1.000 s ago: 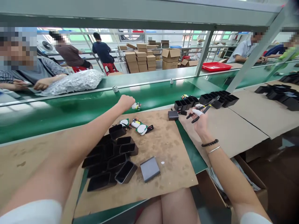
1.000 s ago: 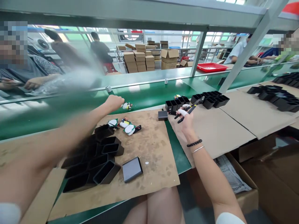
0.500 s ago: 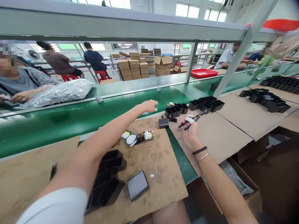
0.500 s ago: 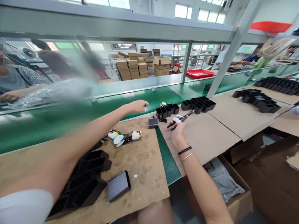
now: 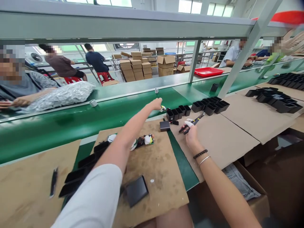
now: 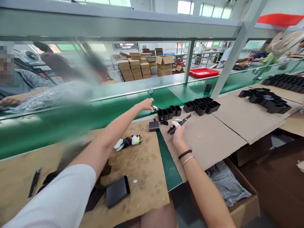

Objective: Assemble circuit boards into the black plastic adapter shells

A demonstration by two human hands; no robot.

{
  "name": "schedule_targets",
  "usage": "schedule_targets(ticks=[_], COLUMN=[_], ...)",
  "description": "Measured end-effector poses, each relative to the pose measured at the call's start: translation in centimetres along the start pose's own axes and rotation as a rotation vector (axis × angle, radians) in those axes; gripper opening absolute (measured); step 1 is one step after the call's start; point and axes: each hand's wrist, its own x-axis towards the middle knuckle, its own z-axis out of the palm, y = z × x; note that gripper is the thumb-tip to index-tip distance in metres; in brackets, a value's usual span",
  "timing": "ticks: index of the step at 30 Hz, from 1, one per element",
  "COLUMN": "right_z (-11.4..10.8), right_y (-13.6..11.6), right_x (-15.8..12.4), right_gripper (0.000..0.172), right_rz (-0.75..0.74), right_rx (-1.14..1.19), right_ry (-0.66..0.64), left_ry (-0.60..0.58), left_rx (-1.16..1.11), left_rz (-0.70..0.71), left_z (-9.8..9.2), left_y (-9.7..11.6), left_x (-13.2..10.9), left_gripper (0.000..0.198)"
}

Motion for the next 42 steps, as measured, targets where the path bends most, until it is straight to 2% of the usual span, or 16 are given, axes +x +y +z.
schedule_targets(ticks=[4, 5, 7, 9, 12, 14, 16, 19, 21, 23, 25, 27, 29, 34, 38, 42], right_z=[0.0, 0.1, 0.3, 0.6, 0.9, 1.0, 1.0, 0.4, -0.8, -2.5, -4.4, -5.8, -6.4, -6.1, -5.7, -5.5], right_y=[-0.1, -0.1, -0.2, -0.4, -1.0, -1.9, -3.2, -5.9, -7.6, -8.9, -9.5, -9.6, -9.4, -9.8, -10.6, -11.0], right_x=[0.2, 0.2, 0.0, -0.3, -0.7, -1.0, -1.8, -5.2, -9.3, -14.3, -19.3, -23.5, -26.4, -28.9, -29.6, -30.3], right_gripper=[0.026, 0.026, 0.026, 0.027, 0.028, 0.028, 0.027, 0.026, 0.028, 0.032, 0.034, 0.036, 0.039, 0.026, 0.013, 0.014], right_rz=[0.026, 0.031, 0.032, 0.022, -0.003, -0.030, -0.069, -0.132, -0.166, -0.208, -0.395, -0.496, -0.534, -0.529, -0.464, -0.363], right_rx=[0.052, 0.058, 0.060, 0.043, -0.018, -0.064, -0.101, -0.153, -0.208, -0.300, -0.621, -0.856, -1.027, -1.281, -1.406, -1.468], right_ry=[-0.004, -0.007, -0.024, -0.059, -0.123, -0.154, -0.186, -0.281, -0.380, -0.489, -0.641, -0.699, -0.697, -0.646, -0.673, -0.681], left_ry=[-0.131, -0.154, -0.168, -0.157, -0.130, -0.070, 0.020, 0.158, 0.239, 0.316, 0.457, 0.539, 0.585, 0.635, 0.685, 0.690], left_rx=[0.108, 0.117, 0.114, 0.078, 0.015, -0.041, -0.114, -0.247, -0.332, -0.429, -0.744, -0.852, -0.867, -0.772, -0.606, -0.546], left_rz=[-0.111, -0.113, -0.075, -0.022, 0.001, 0.004, 0.019, 0.056, 0.077, 0.113, 0.220, 0.234, 0.208, 0.278, 0.284, 0.282], left_z=[-3.7, -4.0, -3.2, -1.0, 2.5, 3.4, 3.1, 1.7, 1.4, 1.9, 3.1, 4.1, 4.7, 4.1, 3.4, 3.2], left_y=[-2.0, -1.9, -0.6, 1.7, 5.4, 6.9, 7.4, 7.2, 7.4, 8.2, 9.5, 11.0, 12.3, 14.5, 15.0, 15.0], left_x=[-7.9, -9.9, -12.7, -13.8, -12.9, -12.3, -12.9, -16.9, -21.3, -26.0, -30.3, -33.7, -36.1, -39.2, -40.2, -40.6], left_gripper=[0.040, 0.051, 0.069, 0.070, 0.056, 0.049, 0.051, 0.065, 0.075, 0.075, 0.071, 0.069, 0.067, 0.058, 0.053, 0.054])
